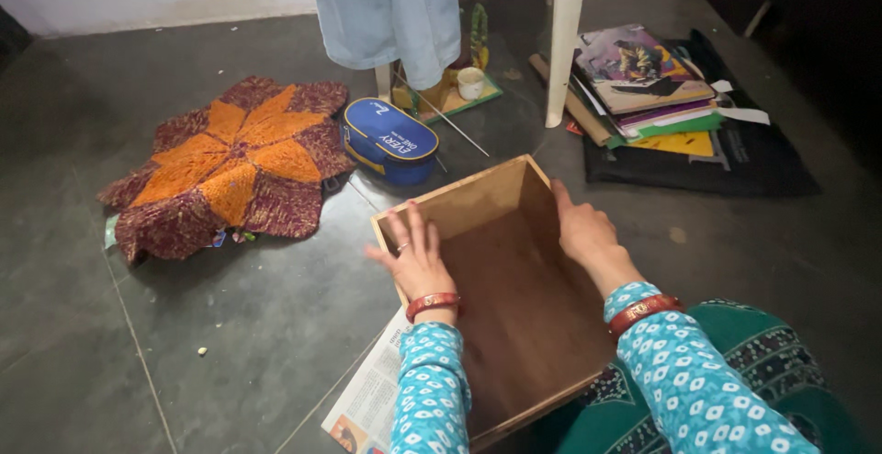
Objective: The person assembles a wooden cabinet by inserting a shelf and drawers into the frame, then wipes the surfaces with a red cloth. The person handles the shelf, drawers, and cloth directly with their hands.
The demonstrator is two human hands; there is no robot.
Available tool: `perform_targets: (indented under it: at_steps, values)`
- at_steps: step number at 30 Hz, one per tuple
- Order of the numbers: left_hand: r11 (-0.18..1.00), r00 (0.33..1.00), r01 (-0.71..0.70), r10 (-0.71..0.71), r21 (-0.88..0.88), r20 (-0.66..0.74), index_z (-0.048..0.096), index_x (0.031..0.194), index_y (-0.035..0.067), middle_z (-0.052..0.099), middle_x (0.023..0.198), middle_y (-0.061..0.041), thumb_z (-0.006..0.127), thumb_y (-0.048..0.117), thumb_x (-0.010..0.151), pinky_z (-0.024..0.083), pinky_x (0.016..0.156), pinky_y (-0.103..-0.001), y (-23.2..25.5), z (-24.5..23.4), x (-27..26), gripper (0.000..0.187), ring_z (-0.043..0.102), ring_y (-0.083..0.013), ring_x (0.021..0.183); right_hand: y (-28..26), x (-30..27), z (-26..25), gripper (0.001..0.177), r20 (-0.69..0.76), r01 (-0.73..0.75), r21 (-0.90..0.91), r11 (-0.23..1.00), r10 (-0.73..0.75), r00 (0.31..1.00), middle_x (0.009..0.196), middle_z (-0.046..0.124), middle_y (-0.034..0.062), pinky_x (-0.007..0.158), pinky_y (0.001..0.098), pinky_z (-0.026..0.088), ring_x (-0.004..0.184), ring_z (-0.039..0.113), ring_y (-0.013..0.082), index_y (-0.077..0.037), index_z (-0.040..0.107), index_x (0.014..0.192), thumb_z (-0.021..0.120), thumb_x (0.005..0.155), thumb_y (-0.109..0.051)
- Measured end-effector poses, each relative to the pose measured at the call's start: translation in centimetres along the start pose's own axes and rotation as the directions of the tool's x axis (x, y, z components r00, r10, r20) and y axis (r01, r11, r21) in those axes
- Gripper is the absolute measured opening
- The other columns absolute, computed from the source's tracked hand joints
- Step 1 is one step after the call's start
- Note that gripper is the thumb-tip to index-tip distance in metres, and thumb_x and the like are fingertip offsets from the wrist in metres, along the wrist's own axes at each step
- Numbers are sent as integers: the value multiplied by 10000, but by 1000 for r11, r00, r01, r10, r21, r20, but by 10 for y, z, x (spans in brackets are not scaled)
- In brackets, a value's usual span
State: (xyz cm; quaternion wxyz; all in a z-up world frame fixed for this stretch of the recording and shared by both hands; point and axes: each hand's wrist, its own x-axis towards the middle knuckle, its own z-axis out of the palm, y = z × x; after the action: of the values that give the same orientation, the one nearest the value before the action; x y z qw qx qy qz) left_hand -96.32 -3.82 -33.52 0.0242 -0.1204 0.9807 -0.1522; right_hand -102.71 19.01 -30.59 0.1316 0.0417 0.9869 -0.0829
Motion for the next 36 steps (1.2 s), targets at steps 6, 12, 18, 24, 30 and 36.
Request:
perform_targets:
  at_steps: [6,12,18,24,30,36]
  values:
    - [897,974,226,-200,-379,107,430,1517,390,7,1744,-75,687,40,862,630,670,-386,-12,6,15,786,618,-327,1018,3,-1,5,920,-93,2,59,998,3,996,1235,670,273,992,560,523,1178,644,455,-358,211,1629,583,876,18]
    - [906,951,219,-282,-362,-129,502,1437,326,211,1660,18,669,56,855,618,626,-347,-6,31,28,663,632,-273,936,2,-2,-3,885,-119,2,96,995,9,993,1210,691,247,1002,553,525,1166,655,452,-389,263,1599,610,872,-22]
    - [932,921,134,-243,-338,-306,476,1460,257,243,1661,23,659,65,843,612,642,-328,-2,4,52,672,626,-250,953,9,-6,-26,924,-209,-22,183,983,60,976,1176,699,250,1012,560,504,1150,642,474,-398,244,1604,585,845,5]
    - [927,910,-32,-128,-375,-393,421,1512,273,210,1660,-49,694,-22,754,612,666,-319,12,-65,69,858,620,-265,964,36,-13,-59,966,-325,-67,223,973,139,936,1105,702,307,1006,551,506,1102,663,486,-389,183,1645,578,852,-3]
    - [672,795,-249,-270,-698,-544,406,1538,314,263,1615,-156,696,-130,710,594,808,-427,34,-123,78,983,615,-357,1052,67,-21,-93,857,-525,-36,325,945,212,824,1088,690,281,896,585,529,998,678,499,-414,237,1596,562,894,-45]
    - [371,894,-293,-222,-881,-390,401,1518,416,605,1189,-126,741,-69,726,516,942,-493,69,-180,97,989,598,-384,1070,112,-23,-126,778,-606,-168,346,923,356,711,1075,701,299,925,599,510,1020,663,524,-428,261,1601,613,960,-164]
